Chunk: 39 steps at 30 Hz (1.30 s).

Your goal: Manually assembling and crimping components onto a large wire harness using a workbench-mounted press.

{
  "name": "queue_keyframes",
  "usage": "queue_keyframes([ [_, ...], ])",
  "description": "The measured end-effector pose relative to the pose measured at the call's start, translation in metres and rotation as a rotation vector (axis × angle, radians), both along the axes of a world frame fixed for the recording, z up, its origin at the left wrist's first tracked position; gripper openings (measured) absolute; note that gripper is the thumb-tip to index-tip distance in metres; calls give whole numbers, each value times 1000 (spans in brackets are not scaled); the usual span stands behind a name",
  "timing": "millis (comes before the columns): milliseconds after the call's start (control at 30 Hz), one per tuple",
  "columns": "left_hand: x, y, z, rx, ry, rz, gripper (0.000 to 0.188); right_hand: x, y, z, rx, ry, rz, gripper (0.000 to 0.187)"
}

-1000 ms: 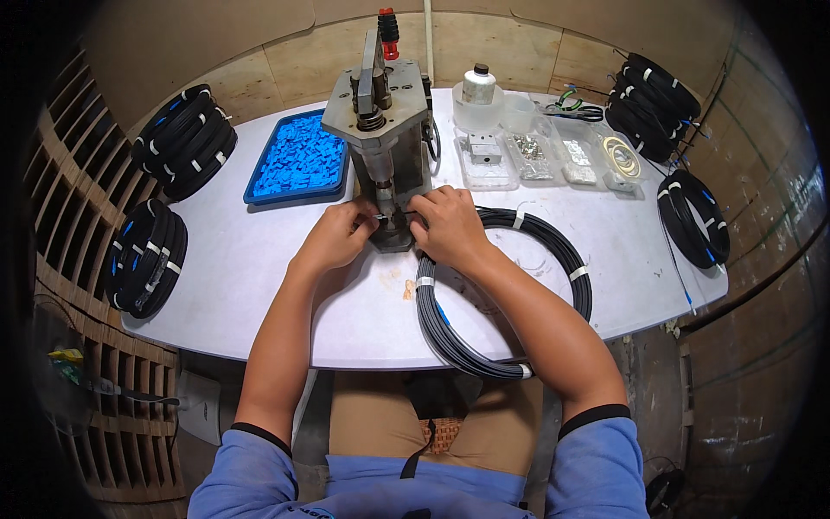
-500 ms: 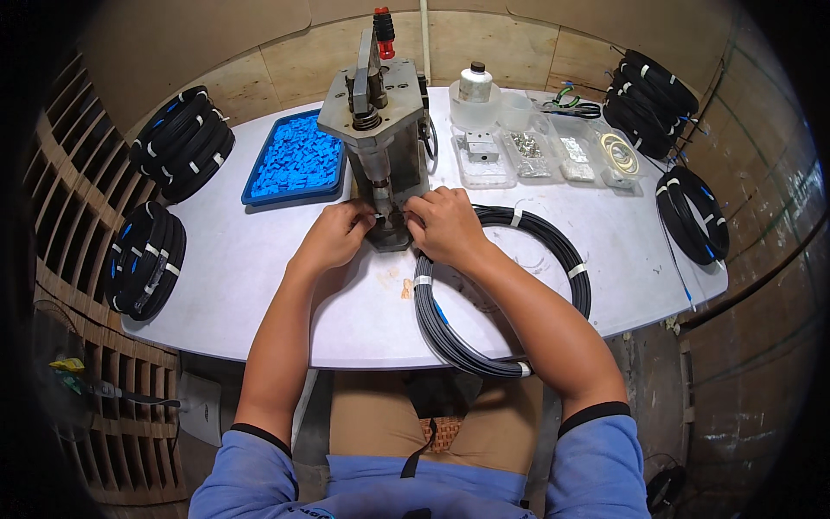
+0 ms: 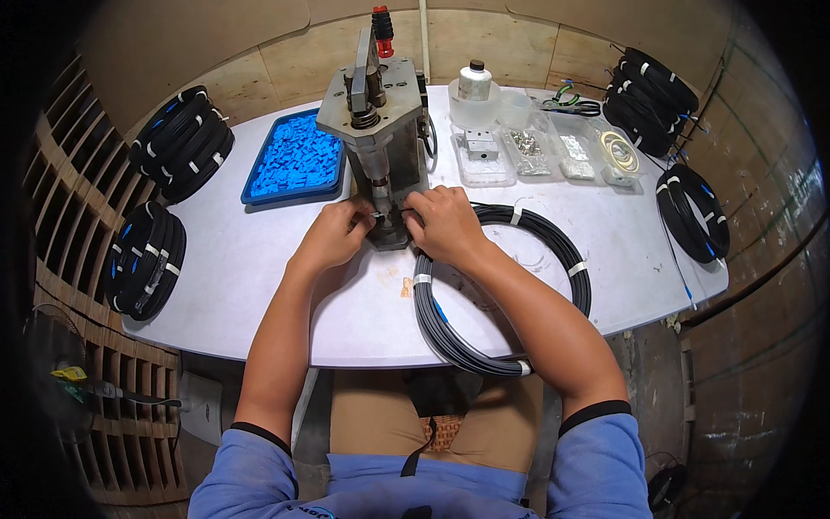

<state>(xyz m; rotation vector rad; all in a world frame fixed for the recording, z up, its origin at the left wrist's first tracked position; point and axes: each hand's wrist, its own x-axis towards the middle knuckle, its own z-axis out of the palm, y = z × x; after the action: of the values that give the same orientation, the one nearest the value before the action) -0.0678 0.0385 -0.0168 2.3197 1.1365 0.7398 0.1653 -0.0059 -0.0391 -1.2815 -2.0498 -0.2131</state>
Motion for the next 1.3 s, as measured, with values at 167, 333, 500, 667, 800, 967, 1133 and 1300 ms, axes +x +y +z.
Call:
queue_keyframes([
  [167, 0, 0, -1, 35, 1, -10, 19, 0, -2, 4, -23, 9, 23, 11],
  [333, 2, -1, 1, -15, -29, -2, 18, 1, -2, 5, -36, -9, 21, 11],
  [500, 0, 1, 0, 1, -16, -1, 17, 0, -3, 6, -31, 4, 38, 11],
  [667, 1, 1, -1, 33, 3, -6, 18, 1, -2, 4, -21, 23, 64, 10],
  [800, 0, 1, -1, 44, -1, -8, 20, 0, -1, 4, -26, 2, 54, 10],
  [967, 2, 0, -2, 31, -12, -2, 21, 1, 0, 2, -33, -13, 41, 10],
  [1133, 0, 0, 0, 3, -2, -9, 18, 0, -1, 3, -27, -8, 48, 10],
  [1300, 2, -1, 1, 5, 4, 3, 17, 1, -1, 4, -19, -7, 48, 10],
])
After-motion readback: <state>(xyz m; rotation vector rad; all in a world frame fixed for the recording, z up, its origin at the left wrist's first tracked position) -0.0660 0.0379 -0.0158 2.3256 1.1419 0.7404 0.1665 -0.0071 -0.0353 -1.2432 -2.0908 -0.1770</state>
